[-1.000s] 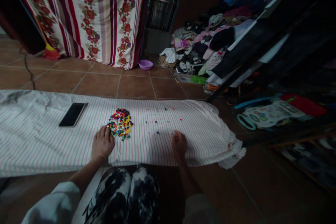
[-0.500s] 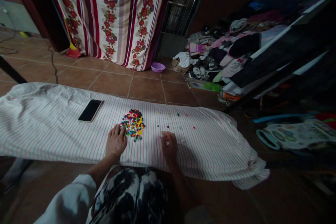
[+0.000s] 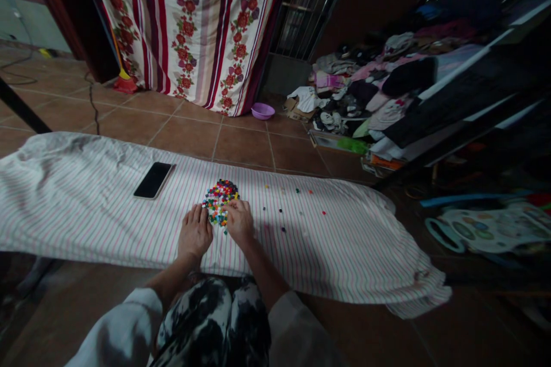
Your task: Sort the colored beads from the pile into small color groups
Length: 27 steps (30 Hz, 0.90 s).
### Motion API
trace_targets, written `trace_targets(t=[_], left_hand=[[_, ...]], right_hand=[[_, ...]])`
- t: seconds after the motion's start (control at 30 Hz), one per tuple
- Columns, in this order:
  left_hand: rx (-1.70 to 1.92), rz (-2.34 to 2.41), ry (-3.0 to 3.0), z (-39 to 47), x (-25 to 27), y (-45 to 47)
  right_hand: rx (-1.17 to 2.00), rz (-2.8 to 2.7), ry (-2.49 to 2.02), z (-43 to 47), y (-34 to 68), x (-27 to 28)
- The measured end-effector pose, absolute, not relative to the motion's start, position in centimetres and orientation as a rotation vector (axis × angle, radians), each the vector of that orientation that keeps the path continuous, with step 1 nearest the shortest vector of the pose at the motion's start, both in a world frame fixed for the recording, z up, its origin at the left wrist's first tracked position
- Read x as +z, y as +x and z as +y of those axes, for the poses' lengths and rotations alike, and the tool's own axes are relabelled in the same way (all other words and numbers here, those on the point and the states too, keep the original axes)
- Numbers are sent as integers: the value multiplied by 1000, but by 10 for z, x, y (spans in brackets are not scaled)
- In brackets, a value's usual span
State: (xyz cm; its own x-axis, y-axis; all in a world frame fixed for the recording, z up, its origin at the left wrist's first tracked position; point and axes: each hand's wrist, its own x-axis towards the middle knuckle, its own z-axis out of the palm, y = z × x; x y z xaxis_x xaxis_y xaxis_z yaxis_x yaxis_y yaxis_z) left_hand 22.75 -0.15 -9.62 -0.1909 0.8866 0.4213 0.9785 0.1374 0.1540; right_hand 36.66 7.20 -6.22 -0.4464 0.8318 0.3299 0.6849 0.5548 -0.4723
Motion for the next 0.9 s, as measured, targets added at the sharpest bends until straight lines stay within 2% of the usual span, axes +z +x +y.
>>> trace_targets(t=[0.9], left_hand=[[-645,-2195,-1815,-1,-100,230]], right_hand=[[412,-2480,-1271,91,325,-57]])
